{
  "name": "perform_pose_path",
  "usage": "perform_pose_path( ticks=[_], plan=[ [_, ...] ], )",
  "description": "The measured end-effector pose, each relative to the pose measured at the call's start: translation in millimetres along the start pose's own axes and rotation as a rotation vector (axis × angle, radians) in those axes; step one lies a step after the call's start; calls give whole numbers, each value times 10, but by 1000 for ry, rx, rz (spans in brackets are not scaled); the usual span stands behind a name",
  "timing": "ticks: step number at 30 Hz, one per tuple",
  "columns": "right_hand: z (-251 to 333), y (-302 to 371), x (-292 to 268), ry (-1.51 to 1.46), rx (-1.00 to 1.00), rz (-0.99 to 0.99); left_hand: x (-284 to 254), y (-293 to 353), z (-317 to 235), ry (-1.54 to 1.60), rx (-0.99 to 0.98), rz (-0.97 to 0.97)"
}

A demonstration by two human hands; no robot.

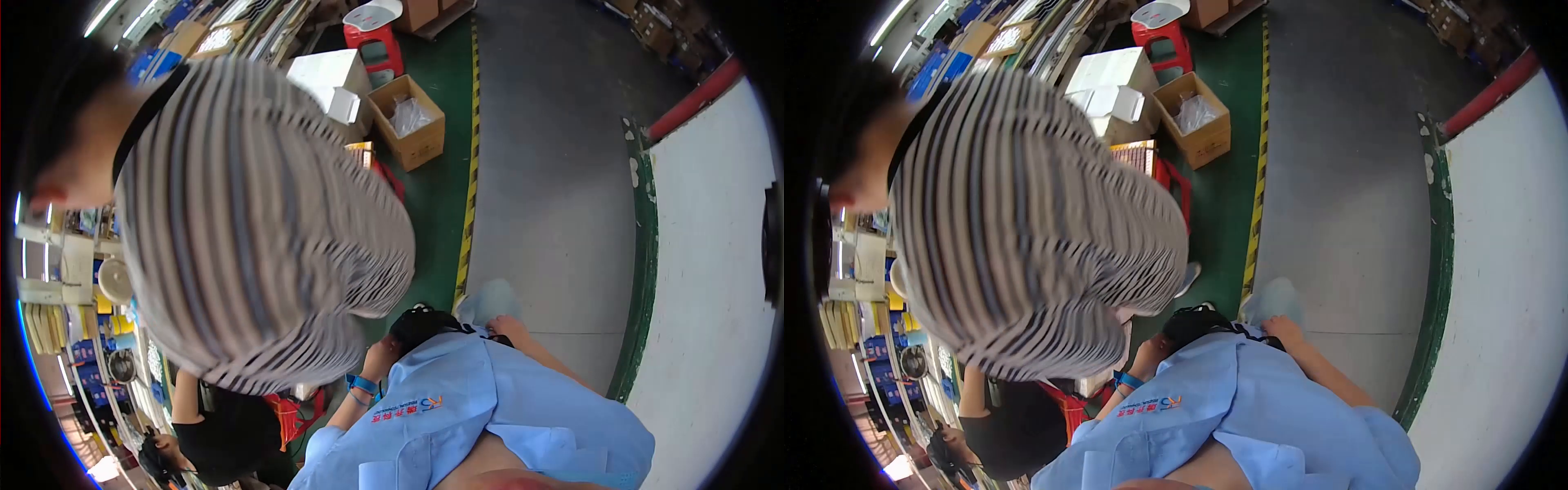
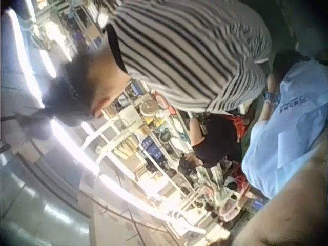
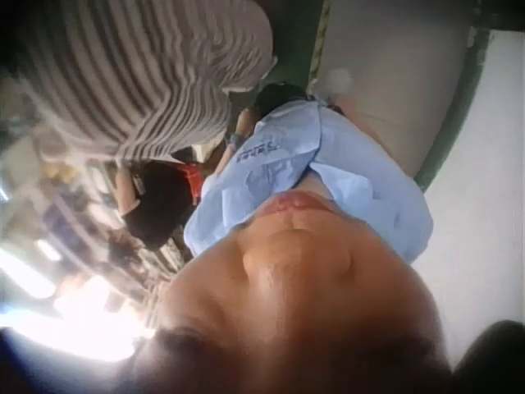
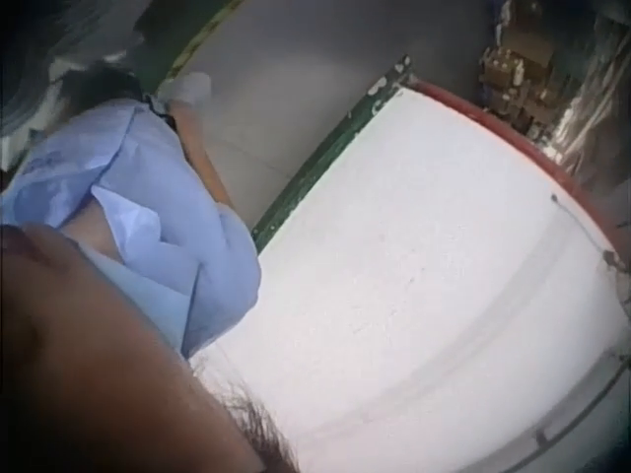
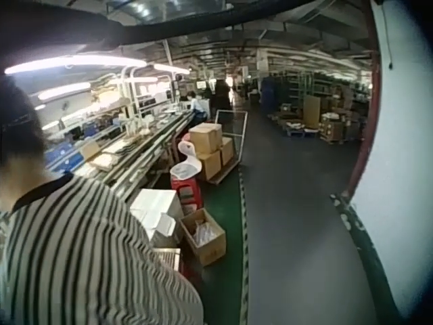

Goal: The person assembles small electronic components from a cardboard box on a conveyor belt, referring to an assembly diagram. The components are assembled by hand, using pliers and a brush.

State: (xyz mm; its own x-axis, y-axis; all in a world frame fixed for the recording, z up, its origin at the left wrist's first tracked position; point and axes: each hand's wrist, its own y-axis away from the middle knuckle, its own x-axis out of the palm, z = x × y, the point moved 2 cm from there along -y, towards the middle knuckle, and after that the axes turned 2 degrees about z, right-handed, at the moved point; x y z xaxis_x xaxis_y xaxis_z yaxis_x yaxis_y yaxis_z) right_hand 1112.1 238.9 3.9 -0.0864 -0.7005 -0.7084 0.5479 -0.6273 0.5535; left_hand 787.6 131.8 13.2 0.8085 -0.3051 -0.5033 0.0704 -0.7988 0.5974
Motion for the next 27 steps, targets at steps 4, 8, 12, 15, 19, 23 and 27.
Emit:
perform_pose_path(
  ticks=[4, 8, 12, 15, 19, 23, 27],
  plan=[
    [-761, -243, -169, -247, 4, -54, 89, -613, -596, 108, 38, -38],
    [-1455, -509, -1036, -301, -55, -181, 211, -1382, -1735, 42, 87, 89],
    [-2068, -653, -2452, -426, 16, -230, 339, -2144, -3174, -368, 65, 58],
    [-2428, -992, -3332, -506, 46, -123, 117, -2690, -3899, -418, 62, 44],
    [-2817, -1805, -4211, -546, -69, -45, -152, -3340, -4586, -358, 166, -26],
    [-3051, -3012, -5138, -163, -127, -106, -423, -4463, -4920, -349, 238, -1],
    [-3582, -3966, -5795, -156, -70, -47, -1128, -5502, -5518, -393, 334, 36]
  ],
)
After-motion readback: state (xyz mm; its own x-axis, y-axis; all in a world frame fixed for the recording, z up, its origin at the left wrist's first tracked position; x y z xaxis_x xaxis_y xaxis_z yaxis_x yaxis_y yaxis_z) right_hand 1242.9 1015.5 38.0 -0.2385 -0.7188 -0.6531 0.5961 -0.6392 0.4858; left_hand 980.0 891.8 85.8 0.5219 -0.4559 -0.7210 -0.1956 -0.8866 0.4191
